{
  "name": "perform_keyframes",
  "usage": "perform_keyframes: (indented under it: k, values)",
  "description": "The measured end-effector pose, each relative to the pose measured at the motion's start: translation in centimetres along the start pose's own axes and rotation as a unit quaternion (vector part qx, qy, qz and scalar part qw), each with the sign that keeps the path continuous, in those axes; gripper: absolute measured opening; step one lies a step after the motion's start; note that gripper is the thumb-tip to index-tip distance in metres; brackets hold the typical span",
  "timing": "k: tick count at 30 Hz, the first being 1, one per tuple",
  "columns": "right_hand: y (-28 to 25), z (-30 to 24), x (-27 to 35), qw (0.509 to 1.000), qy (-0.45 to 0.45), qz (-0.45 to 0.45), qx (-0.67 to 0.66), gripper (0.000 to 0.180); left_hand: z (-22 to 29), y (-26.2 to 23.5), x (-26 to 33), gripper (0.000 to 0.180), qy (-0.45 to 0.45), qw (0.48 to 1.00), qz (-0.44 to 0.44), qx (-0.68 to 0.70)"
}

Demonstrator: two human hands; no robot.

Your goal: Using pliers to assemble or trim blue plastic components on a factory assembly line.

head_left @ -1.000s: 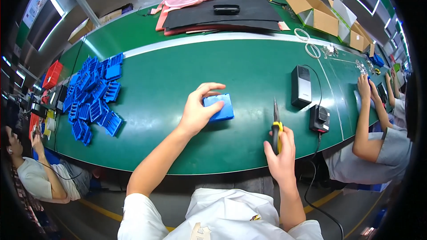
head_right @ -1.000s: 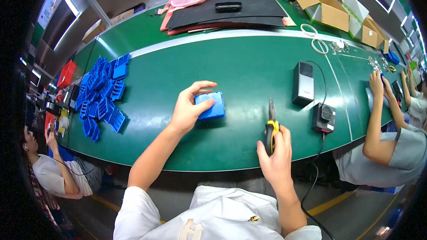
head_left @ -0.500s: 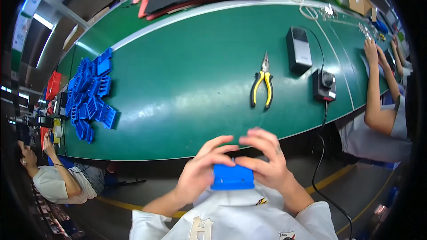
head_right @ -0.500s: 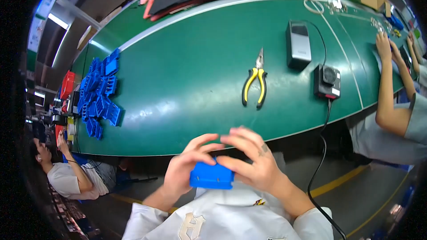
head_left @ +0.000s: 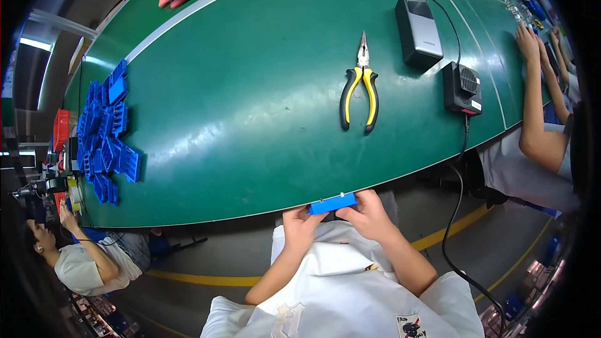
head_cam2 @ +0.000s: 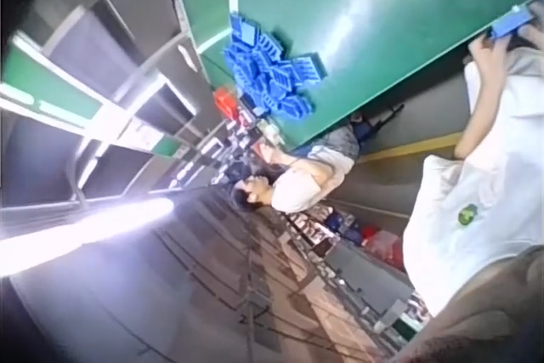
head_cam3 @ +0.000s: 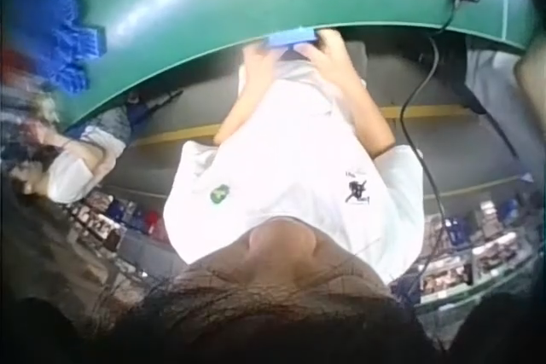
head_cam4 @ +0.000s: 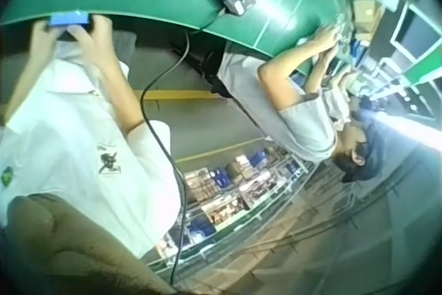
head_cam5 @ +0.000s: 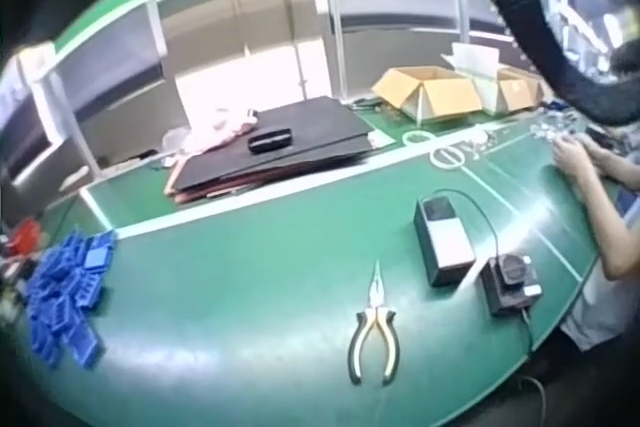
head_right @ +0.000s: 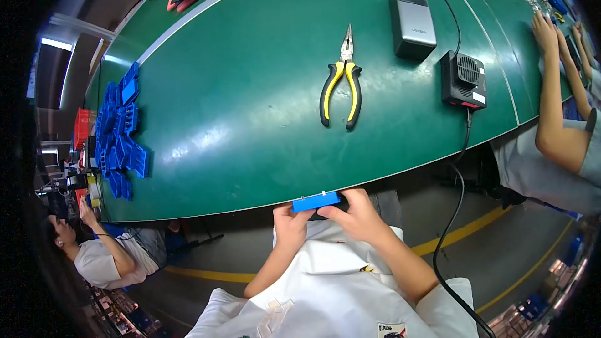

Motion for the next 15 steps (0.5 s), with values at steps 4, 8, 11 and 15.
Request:
perform_keyframes:
  k: [4, 8, 11, 15]
  values:
    - [0.4, 0.4, -0.2, 0.994, -0.081, -0.019, 0.075, 0.044, -0.1, 0.3, 0.2, 0.04, 0.021, 1.0, -0.008, 0.006]
    - [0.6, 2.0, 0.5, 0.998, -0.057, 0.011, -0.014, 0.051, 2.7, 1.4, 1.1, 0.054, 0.099, 0.99, -0.073, 0.064]
    - [1.0, 2.0, 0.5, 0.997, -0.054, 0.016, -0.046, 0.053, 2.1, 1.7, 0.5, 0.052, 0.1, 0.992, -0.067, 0.037]
    - [1.1, 1.0, 0.2, 0.994, -0.094, 0.02, -0.057, 0.058, 2.4, 1.8, 0.3, 0.05, 0.14, 0.99, -0.024, -0.004]
Point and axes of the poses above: each hand's wrist, its own x-axis away from the middle knuckle, its own y-axis out of the palm, z = x × y, the point moved 10 cm from there along -x, towards the middle knuckle, and after that the axes turned 9 degrees about -y, right-handed, at the moved point
